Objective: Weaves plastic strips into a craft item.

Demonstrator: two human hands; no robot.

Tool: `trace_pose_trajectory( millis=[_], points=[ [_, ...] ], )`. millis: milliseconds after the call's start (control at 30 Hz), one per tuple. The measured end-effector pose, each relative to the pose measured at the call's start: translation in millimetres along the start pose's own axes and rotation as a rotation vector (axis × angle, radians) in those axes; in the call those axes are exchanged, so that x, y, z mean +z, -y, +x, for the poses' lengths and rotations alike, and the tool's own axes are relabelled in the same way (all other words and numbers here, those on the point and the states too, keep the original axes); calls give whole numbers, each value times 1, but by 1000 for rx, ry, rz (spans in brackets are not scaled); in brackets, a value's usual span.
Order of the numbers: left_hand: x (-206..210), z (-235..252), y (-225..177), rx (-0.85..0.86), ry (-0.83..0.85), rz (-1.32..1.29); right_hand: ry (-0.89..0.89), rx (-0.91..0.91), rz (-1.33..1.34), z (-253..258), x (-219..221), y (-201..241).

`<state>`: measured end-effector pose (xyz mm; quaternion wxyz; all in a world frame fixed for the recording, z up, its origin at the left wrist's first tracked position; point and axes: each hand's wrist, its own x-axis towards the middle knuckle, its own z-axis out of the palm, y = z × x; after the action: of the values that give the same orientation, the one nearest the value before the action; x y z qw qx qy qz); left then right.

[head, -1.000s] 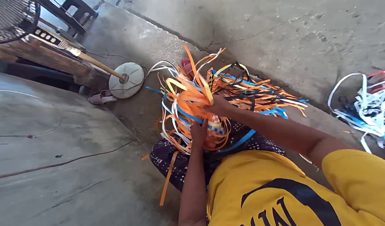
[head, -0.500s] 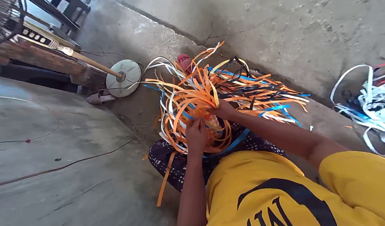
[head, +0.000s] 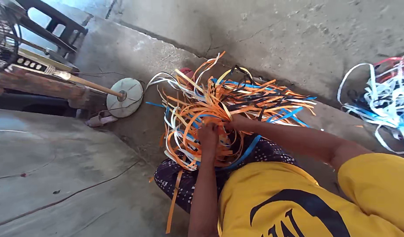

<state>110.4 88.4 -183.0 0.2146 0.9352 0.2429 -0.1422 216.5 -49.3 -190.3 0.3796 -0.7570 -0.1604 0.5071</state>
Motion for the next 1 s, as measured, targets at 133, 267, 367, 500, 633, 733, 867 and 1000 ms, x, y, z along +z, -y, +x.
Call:
trace_pose_trajectory(
  millis=[133,267,367,500,633,733,867,1000],
  points=[
    [9,-2,0,19,-68,-35,-78,-249,106,15,5,46],
    [-2,5,12,-89,45,-175,-69,-560,177,5,8,94],
    [3,12,33,-143,53,-366,-101,-416,-51,16,3,76],
    [18,5,29,-103,-117,-322,-158,-340,-153,61,14,22],
    [32,1,31,15,-258,-220,-114,-423,56,72,19,11],
    [24,5,34,-38,-205,-346,-42,-415,151,62,14,10],
    [9,17,24,-323,16,-481,-3,-374,272,56,19,1],
    [10,24,25,-330,6,-509,-108,-512,190,43,16,16]
  ],
)
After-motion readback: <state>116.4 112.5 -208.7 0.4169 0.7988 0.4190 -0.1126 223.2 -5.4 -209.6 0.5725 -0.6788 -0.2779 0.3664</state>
